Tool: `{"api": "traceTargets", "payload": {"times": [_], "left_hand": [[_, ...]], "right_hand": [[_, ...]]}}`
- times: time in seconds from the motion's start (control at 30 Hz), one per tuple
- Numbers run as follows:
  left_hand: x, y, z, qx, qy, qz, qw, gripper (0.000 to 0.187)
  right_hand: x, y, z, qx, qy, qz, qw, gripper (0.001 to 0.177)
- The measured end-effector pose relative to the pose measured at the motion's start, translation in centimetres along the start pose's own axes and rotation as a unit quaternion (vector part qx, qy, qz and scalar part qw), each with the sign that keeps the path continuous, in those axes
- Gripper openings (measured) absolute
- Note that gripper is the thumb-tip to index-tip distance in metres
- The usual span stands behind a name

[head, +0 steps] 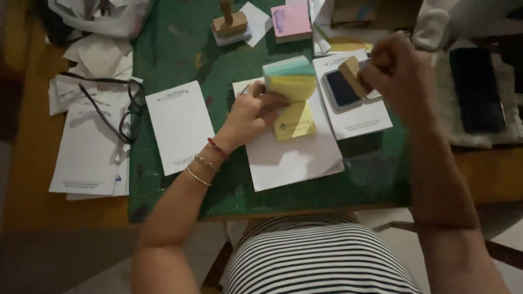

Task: Using a rubber stamp and ink pad to mark individual pages in a small notepad or stack of cards.

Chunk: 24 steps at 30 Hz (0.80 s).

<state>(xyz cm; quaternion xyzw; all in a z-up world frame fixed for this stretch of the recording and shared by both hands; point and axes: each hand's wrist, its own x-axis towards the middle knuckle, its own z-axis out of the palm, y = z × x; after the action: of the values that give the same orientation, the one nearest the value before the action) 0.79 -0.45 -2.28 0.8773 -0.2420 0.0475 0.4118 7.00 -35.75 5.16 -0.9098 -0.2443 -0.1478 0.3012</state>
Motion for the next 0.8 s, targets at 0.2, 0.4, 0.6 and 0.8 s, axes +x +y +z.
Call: {"api": "traceTargets", "payload": {"times": [0.2,0.4,0.6,0.8], "left_hand": [[-0.1,0.0,0.1,-0.049,0.031,0.026,0.998,0.038],[0.0,-2.4,1.3,-0.099,0.079,0.048,0.991,0.033],[-0.3,-1.5,0.6,-0.106,0.063,0.043,0.991,0.035],[-0.4,0.6,-1.5,-0.13,-0.016,-0.031,0.991,0.047]], "right_hand": [[0.3,-0.1,2.0,-0.189,-0.023,-0.077,0.979,0.027],[0.4,0.7,4.3,-0.207,-0.014,-0.051,0.977,0.03],[0.4,-0.8,3.7,-0.186,-0.036,-0.038,0.981,0.029],[0.4,-0.1,3.5,-0.176,-0.05,-0.027,0.983,0.03]]}}
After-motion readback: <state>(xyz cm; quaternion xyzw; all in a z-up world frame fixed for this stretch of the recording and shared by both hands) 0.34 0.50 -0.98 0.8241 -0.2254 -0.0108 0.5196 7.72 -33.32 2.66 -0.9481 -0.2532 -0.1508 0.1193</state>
